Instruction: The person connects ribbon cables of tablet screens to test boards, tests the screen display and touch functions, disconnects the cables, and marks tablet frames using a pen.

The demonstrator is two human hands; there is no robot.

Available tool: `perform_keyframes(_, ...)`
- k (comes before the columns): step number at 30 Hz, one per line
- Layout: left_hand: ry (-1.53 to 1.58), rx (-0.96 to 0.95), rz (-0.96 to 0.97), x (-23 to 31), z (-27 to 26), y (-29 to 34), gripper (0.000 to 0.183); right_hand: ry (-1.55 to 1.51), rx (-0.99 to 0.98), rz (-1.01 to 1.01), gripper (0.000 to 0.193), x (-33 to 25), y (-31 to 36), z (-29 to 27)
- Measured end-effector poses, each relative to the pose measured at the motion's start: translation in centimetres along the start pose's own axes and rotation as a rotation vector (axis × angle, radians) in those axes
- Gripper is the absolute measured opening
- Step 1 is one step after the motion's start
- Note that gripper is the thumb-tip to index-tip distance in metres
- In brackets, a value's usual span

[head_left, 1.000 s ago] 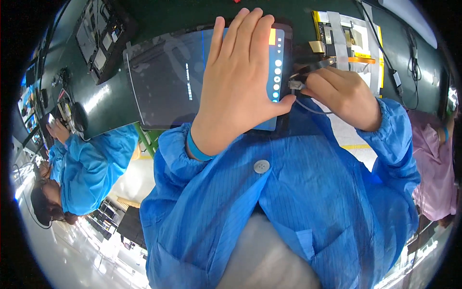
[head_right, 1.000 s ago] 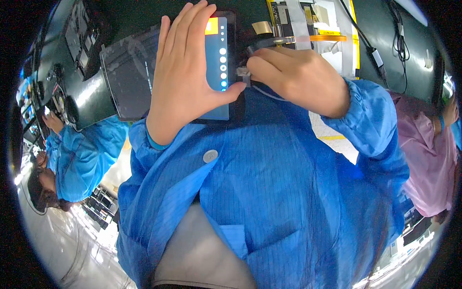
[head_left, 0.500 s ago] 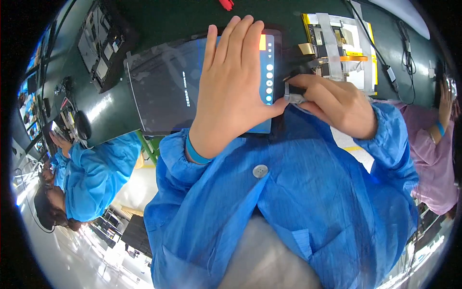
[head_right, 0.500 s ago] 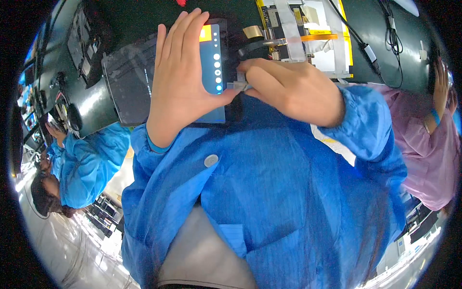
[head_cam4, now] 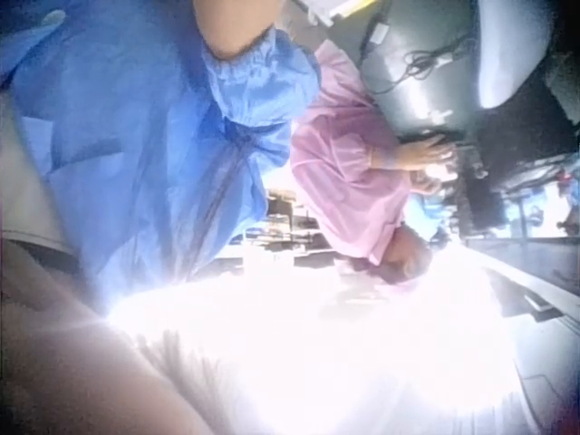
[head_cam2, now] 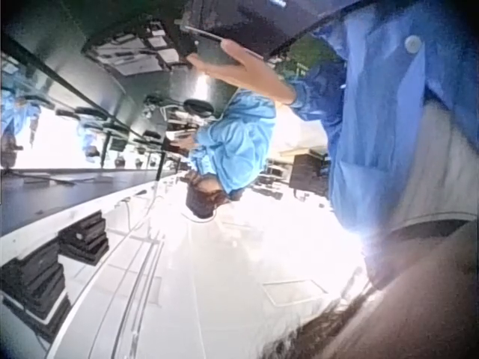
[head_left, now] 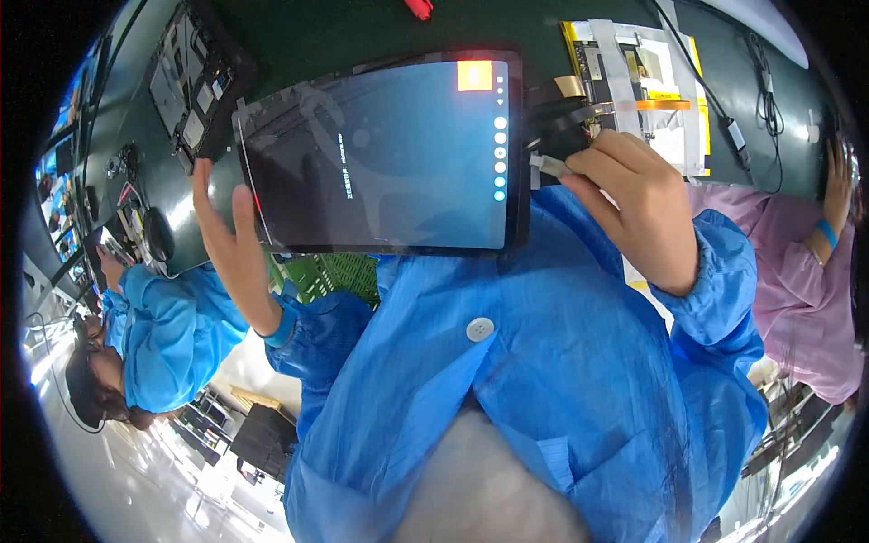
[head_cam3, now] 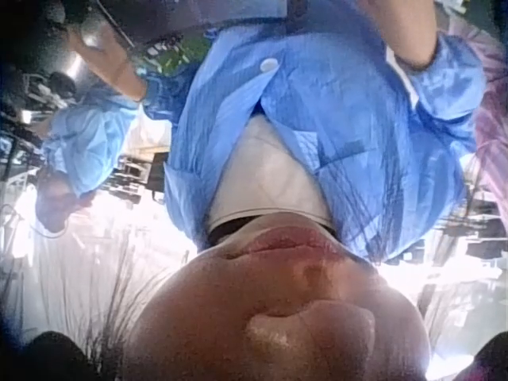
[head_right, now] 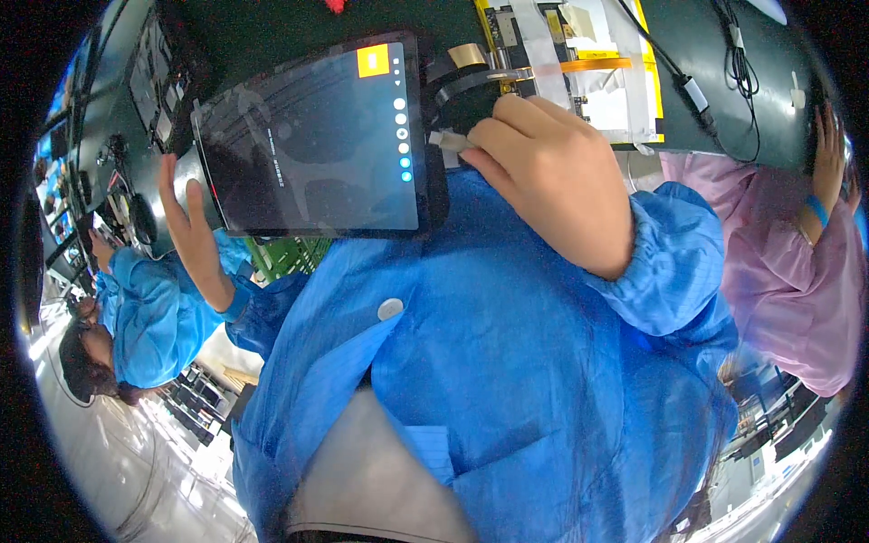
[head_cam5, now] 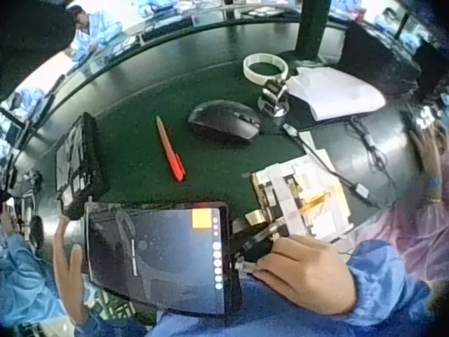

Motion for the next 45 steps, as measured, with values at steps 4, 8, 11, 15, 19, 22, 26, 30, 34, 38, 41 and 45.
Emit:
perform_keyframes(4, 0.272, -0.013, -0.103, -2.2, 1.1, 0.6, 0.046, 0.24, 0.109, -0.09, 0.015, -1.0, -0.1, 0.0)
perform_keyframes(8, 0.55, -0.046, -0.169, -1.7, 3.0, 1.2, 0.054, 0.307, 0.09, -0.152, 0.014, -1.6, -0.2, 0.0)
perform_keyframes(11, 0.589, -0.072, -0.196, -1.4, 3.3, 1.1, 0.06, 0.328, 0.092, -0.217, 0.014, -1.9, -0.3, -0.1)
perform_keyframes(15, 0.633, -0.115, -0.219, -0.9, 3.8, 1.2, 0.069, 0.324, 0.024, -0.318, 0.014, -1.9, -1.1, 0.3)
perform_keyframes(19, 0.57, -0.119, -0.197, -1.5, 3.2, 1.0, 0.07, 0.337, -0.022, -0.381, 0.014, -2.1, -1.4, 0.8)
perform_keyframes(22, 0.618, -0.092, -0.208, -1.9, 2.6, 0.8, 0.069, 0.37, -0.027, -0.378, 0.016, -2.1, -1.2, 0.9)
perform_keyframes(26, 0.031, -0.116, 0.245, 5.4, 2.6, -0.4, 0.087, 0.322, 0.075, -0.209, 0.022, -2.1, -0.9, -0.3)
perform_keyframes(30, -0.014, -0.311, 0.338, 13.5, 10.7, 0.8, 0.108, 0.265, 0.071, -0.216, 0.02, -2.0, -0.9, 0.1)
perform_keyframes(34, 0.03, -0.397, 0.342, 13.8, 14.5, 1.5, 0.112, 0.241, 0.065, -0.218, 0.021, -2.1, -0.9, 0.2)
perform_keyframes(38, -0.015, -0.411, 0.338, 13.7, 15.1, 1.3, 0.105, 0.304, 0.042, -0.308, 0.02, -2.1, -0.8, 0.6)
perform_keyframes(41, -0.003, -0.422, 0.328, 13.5, 15.3, 1.2, 0.101, 0.265, -0.075, -0.365, 0.018, -1.9, -1.3, 1.1)
perform_keyframes(45, -0.012, -0.433, 0.319, 13.5, 15.3, 1.1, 0.101, 0.272, -0.071, -0.353, 0.016, -1.7, -1.3, 1.1)
Point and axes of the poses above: each hand's wrist, its own y-axis away from the middle knuckle, its own z-axis out of the palm, x = y × z, the point moved 9 cm from there along -y, towards the middle knuckle, and after that the axes turned 15 degrees about y, right-handed, at the moved point
